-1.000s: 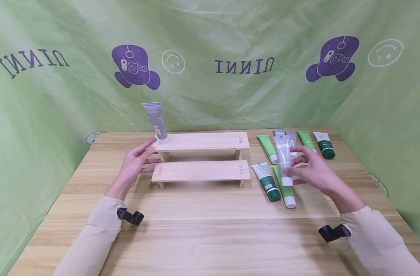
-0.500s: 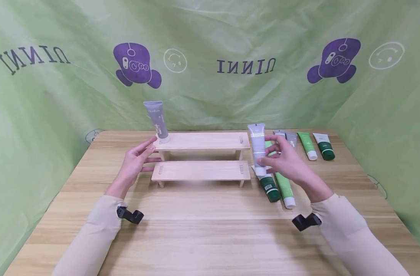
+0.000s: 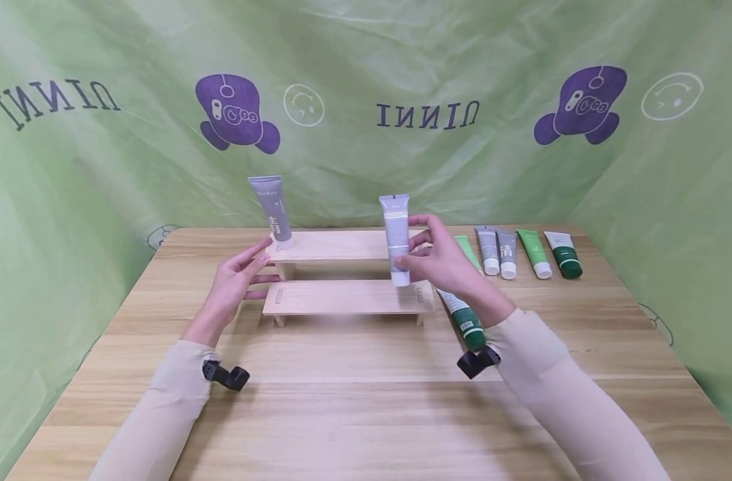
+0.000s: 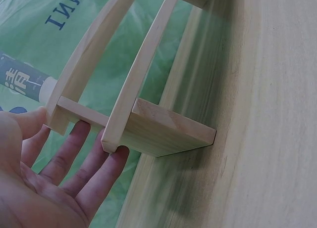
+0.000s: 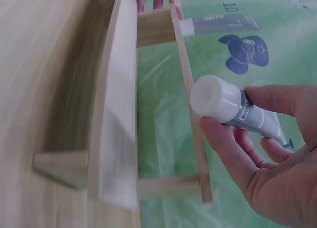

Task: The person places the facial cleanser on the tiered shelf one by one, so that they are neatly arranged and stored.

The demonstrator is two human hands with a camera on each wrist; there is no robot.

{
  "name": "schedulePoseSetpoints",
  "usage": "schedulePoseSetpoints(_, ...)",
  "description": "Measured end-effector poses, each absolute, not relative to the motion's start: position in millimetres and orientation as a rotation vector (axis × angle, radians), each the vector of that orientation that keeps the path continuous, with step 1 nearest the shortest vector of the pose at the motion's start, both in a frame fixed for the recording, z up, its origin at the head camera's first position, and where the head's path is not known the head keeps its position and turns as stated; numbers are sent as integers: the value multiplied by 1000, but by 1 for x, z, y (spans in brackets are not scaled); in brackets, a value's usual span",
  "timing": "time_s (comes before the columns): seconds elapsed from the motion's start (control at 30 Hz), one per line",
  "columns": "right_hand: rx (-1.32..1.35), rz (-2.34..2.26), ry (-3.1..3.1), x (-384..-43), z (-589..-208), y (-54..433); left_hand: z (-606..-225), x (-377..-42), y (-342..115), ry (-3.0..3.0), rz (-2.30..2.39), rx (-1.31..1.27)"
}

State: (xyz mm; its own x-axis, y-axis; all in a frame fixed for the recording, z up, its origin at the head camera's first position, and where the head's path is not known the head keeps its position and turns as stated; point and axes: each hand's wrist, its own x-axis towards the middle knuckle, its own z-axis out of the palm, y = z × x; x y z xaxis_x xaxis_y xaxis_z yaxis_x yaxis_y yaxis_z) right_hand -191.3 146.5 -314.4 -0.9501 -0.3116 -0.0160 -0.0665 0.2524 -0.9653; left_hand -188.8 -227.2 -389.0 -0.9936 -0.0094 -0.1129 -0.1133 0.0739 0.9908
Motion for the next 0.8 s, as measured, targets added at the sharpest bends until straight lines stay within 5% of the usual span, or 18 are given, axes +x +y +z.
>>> schedulePoseSetpoints(0.8, -527, -1920, 2326, -226, -309, 46, -389, -189, -228, 2258, 2090, -113)
